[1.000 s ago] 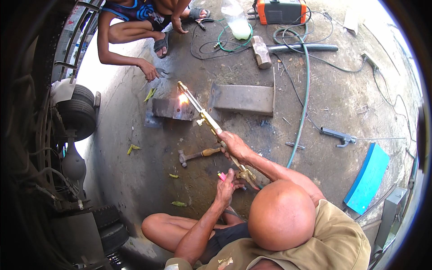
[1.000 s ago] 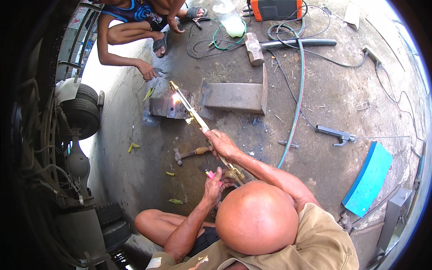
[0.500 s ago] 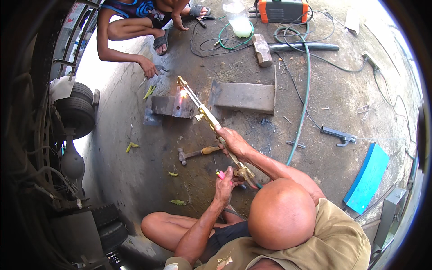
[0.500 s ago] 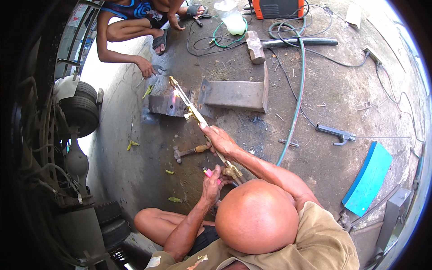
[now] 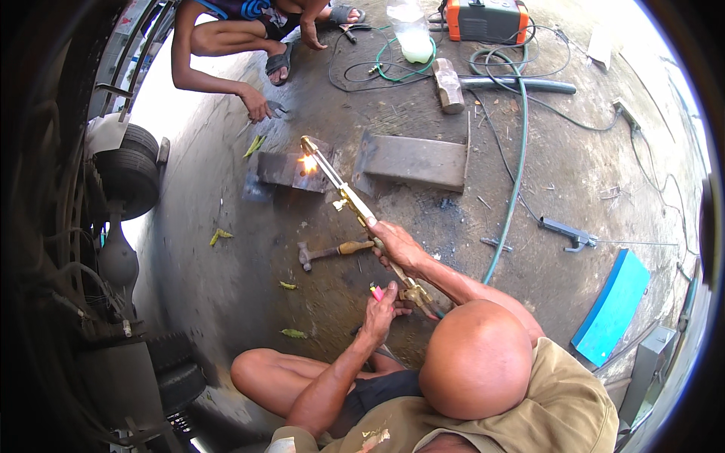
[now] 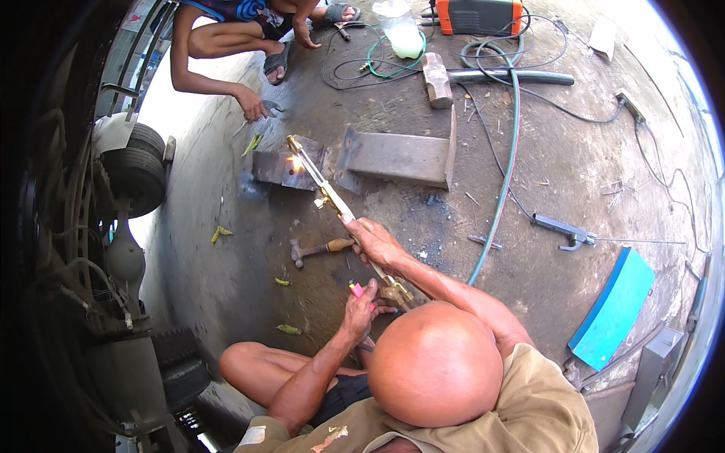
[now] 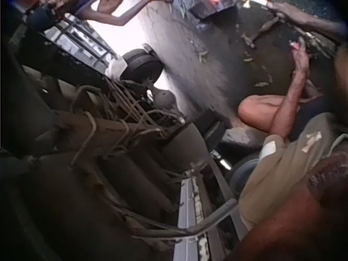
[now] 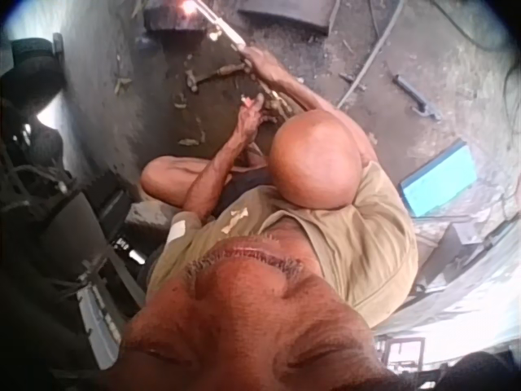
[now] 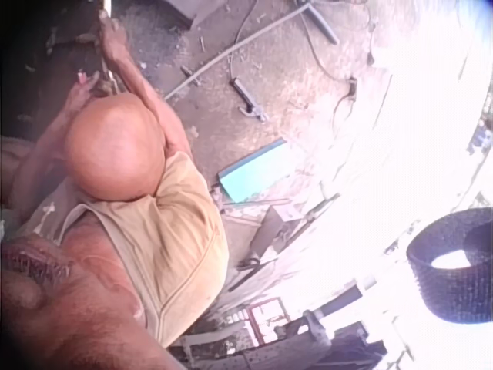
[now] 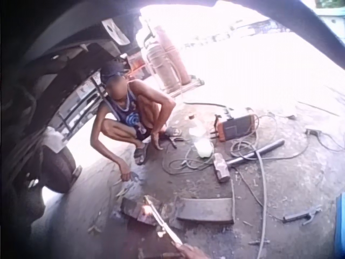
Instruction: The person uses a blowtorch to heat a metal plate and then strikes it with a hammer. The person repeats the heating and hammering cycle on the same metal piece.
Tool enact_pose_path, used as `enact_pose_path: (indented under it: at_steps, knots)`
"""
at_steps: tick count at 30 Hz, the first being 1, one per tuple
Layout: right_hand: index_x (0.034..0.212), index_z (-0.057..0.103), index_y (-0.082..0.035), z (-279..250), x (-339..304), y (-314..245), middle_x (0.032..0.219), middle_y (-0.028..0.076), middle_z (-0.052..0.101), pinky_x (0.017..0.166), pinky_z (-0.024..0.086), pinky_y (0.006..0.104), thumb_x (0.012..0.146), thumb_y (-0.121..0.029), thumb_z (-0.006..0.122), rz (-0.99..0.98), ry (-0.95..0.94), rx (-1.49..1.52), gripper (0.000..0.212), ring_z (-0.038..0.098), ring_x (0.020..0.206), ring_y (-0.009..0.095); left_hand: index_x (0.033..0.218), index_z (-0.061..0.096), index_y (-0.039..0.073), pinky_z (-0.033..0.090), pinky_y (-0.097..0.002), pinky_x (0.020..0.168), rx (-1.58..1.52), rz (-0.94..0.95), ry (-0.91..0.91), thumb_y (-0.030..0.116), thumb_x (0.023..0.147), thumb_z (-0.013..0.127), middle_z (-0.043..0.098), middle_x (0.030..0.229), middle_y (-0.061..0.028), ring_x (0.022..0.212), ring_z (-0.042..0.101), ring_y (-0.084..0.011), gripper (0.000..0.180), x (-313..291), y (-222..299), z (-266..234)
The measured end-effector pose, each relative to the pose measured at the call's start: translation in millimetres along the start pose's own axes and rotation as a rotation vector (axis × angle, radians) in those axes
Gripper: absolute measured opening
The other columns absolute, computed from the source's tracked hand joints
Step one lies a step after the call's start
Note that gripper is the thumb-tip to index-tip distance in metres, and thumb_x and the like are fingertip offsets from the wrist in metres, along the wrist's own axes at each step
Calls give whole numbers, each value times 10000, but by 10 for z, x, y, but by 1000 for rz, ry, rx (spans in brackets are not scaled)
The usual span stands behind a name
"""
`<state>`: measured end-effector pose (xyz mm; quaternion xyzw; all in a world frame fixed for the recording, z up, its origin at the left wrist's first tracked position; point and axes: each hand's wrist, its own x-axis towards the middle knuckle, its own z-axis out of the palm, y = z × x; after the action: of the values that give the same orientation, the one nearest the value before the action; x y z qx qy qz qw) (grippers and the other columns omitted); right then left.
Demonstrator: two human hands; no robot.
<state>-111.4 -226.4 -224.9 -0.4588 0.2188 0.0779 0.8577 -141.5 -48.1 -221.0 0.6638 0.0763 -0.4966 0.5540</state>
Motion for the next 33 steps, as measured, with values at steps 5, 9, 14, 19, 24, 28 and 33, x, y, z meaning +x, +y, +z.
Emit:
enact_pose_path:
  at_steps: [5, 9, 14, 19, 24, 28, 33]
  knots:
    - [961, 541, -46, -30, -28, 57, 696, 36, 503, 488, 388, 293, 934, -684, 471, 23, 8, -5, 642, 471, 529, 117, 1230, 577, -58, 553, -355, 799, -9, -40, 21, 430, 1052, 437, 688, 1095, -159, 929, 684, -233, 538, 8, 41, 21]
    - [974, 554, -42, -31, -40, 95, 698, 39, 508, 512, 384, 288, 929, -698, 471, 30, 5, -11, 663, 464, 538, 118, 1216, 600, -57, 547, -345, 799, 15, -61, 46, 436, 1050, 443, 691, 1098, -158, 919, 684, -218, 543, 14, 9, -14]
    - [983, 563, -43, -15, -38, 143, 697, 34, 515, 518, 384, 290, 926, -706, 469, 34, 15, -6, 672, 469, 545, 117, 1215, 612, -49, 538, -336, 787, 30, -75, 67, 441, 1043, 460, 694, 1086, -149, 886, 679, -201, 541, 5, -20, 4]
    - [982, 562, -42, 3, -42, 101, 692, 32, 515, 513, 384, 296, 930, -695, 469, 36, -4, -35, 662, 478, 545, 116, 1228, 605, -43, 537, -336, 779, 15, -88, 75, 431, 1038, 479, 692, 1063, -137, 871, 674, -206, 525, 7, -54, -19]
    - [1091, 535, -55, -21, 12, 124, 681, 30, 502, 480, 396, 276, 902, -744, 466, 29, -31, -49, 718, 468, 523, 109, 1227, 602, -41, 541, -341, 771, 1, -93, 78, 430, 1032, 497, 688, 1044, -141, 861, 675, -216, 521, 4, -43, -1]
    - [1079, 534, -58, -32, 7, 136, 687, 30, 502, 464, 397, 274, 900, -748, 465, 24, -38, -46, 716, 469, 523, 107, 1220, 604, -39, 545, -343, 766, -1, -90, 70, 428, 1030, 503, 687, 1040, -143, 857, 676, -218, 514, 14, -52, -5]
    - [998, 565, -41, 12, -26, 77, 682, 29, 521, 484, 380, 285, 937, -680, 470, 27, -8, -44, 650, 485, 541, 107, 1216, 608, -34, 548, -345, 762, -7, -88, 66, 427, 1027, 512, 690, 1030, -141, 850, 679, -219, 507, 19, -61, -19]
